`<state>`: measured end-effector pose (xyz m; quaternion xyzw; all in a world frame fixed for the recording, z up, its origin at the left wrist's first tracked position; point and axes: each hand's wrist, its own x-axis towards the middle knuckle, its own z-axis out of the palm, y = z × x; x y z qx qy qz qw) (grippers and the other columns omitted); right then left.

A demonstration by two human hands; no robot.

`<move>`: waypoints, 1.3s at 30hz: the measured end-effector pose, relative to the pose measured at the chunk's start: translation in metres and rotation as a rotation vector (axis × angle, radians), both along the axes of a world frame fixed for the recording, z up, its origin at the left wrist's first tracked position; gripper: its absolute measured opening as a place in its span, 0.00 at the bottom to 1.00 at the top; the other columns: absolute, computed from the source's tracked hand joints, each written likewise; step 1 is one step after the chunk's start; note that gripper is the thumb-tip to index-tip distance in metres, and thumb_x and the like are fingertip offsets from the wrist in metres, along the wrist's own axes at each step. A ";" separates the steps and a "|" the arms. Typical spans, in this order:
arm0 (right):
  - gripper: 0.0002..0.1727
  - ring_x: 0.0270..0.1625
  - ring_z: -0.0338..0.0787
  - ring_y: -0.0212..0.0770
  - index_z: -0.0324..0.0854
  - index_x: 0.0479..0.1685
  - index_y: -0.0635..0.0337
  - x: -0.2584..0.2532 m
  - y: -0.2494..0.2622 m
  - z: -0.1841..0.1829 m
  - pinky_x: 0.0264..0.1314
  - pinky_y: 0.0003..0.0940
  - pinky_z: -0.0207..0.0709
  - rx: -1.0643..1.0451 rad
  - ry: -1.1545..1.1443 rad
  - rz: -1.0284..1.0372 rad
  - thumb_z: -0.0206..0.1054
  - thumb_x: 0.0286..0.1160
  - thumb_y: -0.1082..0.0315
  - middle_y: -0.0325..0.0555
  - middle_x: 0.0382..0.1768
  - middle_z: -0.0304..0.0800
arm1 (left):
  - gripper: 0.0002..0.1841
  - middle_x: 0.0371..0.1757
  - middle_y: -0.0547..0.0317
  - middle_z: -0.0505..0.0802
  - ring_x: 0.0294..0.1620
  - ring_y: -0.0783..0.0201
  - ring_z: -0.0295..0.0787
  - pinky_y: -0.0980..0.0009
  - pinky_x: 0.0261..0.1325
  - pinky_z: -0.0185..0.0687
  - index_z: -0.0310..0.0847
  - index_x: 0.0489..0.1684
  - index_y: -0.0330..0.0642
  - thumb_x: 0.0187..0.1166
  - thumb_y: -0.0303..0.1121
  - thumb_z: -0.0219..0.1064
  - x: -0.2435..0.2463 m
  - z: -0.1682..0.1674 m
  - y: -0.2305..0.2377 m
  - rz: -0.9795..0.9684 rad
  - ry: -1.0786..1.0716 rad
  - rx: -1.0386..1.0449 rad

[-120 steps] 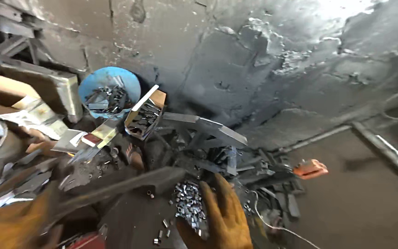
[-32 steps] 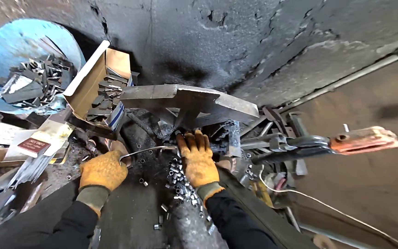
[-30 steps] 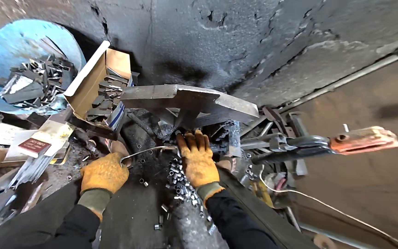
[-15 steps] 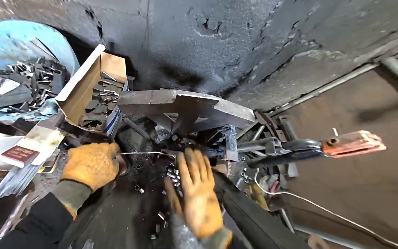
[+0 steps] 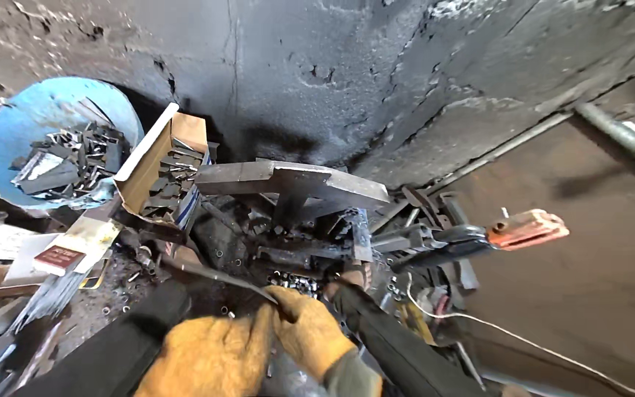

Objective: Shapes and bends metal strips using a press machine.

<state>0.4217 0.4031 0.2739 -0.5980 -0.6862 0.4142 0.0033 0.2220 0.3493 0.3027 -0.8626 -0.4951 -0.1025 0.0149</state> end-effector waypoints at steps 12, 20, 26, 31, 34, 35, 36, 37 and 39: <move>0.54 0.95 0.52 0.58 0.65 0.90 0.47 0.044 0.029 -0.069 0.93 0.68 0.47 0.873 -0.495 0.104 0.58 0.66 0.22 0.52 0.92 0.59 | 0.20 0.55 0.54 0.96 0.60 0.48 0.92 0.37 0.63 0.82 0.89 0.61 0.59 0.72 0.50 0.76 -0.084 -0.080 0.098 0.410 0.007 -0.649; 0.57 0.96 0.46 0.60 0.60 0.93 0.47 0.035 0.051 -0.100 0.94 0.68 0.41 0.947 -0.531 0.040 0.61 0.64 0.22 0.52 0.94 0.54 | 0.15 0.49 0.55 0.96 0.55 0.48 0.92 0.37 0.59 0.82 0.92 0.51 0.55 0.72 0.50 0.75 -0.099 -0.111 0.125 0.420 0.014 -0.605; 0.61 0.97 0.44 0.59 0.54 0.95 0.48 0.030 0.058 -0.109 0.94 0.71 0.34 0.929 -0.567 0.048 0.60 0.62 0.20 0.55 0.94 0.52 | 0.15 0.45 0.55 0.96 0.52 0.48 0.92 0.37 0.56 0.83 0.92 0.46 0.55 0.72 0.53 0.75 -0.104 -0.117 0.133 0.462 0.042 -0.626; 0.62 0.97 0.43 0.61 0.50 0.96 0.50 0.027 0.059 -0.112 0.93 0.73 0.31 0.936 -0.592 0.038 0.61 0.63 0.20 0.57 0.94 0.51 | 0.15 0.43 0.54 0.96 0.50 0.48 0.93 0.37 0.55 0.83 0.92 0.45 0.55 0.74 0.53 0.75 -0.102 -0.116 0.140 0.470 0.044 -0.674; 0.63 0.96 0.44 0.61 0.49 0.96 0.52 0.026 0.059 -0.115 0.93 0.74 0.33 0.953 -0.614 0.040 0.67 0.62 0.25 0.58 0.93 0.52 | 0.14 0.41 0.56 0.96 0.48 0.49 0.93 0.38 0.54 0.83 0.92 0.45 0.58 0.75 0.55 0.73 -0.101 -0.112 0.145 0.475 0.046 -0.732; 0.62 0.96 0.45 0.62 0.48 0.96 0.52 0.025 0.060 -0.115 0.93 0.73 0.34 0.944 -0.630 0.044 0.71 0.62 0.30 0.59 0.93 0.53 | 0.15 0.39 0.56 0.95 0.47 0.50 0.92 0.38 0.54 0.83 0.92 0.44 0.58 0.76 0.56 0.73 -0.101 -0.112 0.146 0.474 0.049 -0.751; 0.58 0.96 0.45 0.62 0.48 0.96 0.53 0.024 0.059 -0.115 0.93 0.73 0.34 0.932 -0.647 0.040 0.74 0.65 0.39 0.60 0.93 0.53 | 0.15 0.39 0.57 0.95 0.47 0.50 0.93 0.39 0.54 0.84 0.92 0.44 0.58 0.76 0.57 0.72 -0.102 -0.113 0.148 0.471 0.055 -0.768; 0.54 0.96 0.46 0.61 0.48 0.96 0.53 0.022 0.059 -0.114 0.93 0.72 0.35 0.926 -0.669 0.032 0.72 0.69 0.49 0.60 0.92 0.54 | 0.16 0.38 0.58 0.95 0.46 0.51 0.93 0.40 0.53 0.84 0.92 0.43 0.58 0.76 0.58 0.71 -0.103 -0.114 0.151 0.462 0.068 -0.782; 0.48 0.95 0.49 0.61 0.51 0.96 0.54 0.017 0.060 -0.112 0.92 0.72 0.36 0.911 -0.702 0.017 0.70 0.72 0.61 0.60 0.91 0.57 | 0.18 0.35 0.57 0.95 0.43 0.51 0.92 0.41 0.51 0.85 0.93 0.40 0.56 0.77 0.59 0.70 -0.104 -0.115 0.155 0.432 0.058 -0.801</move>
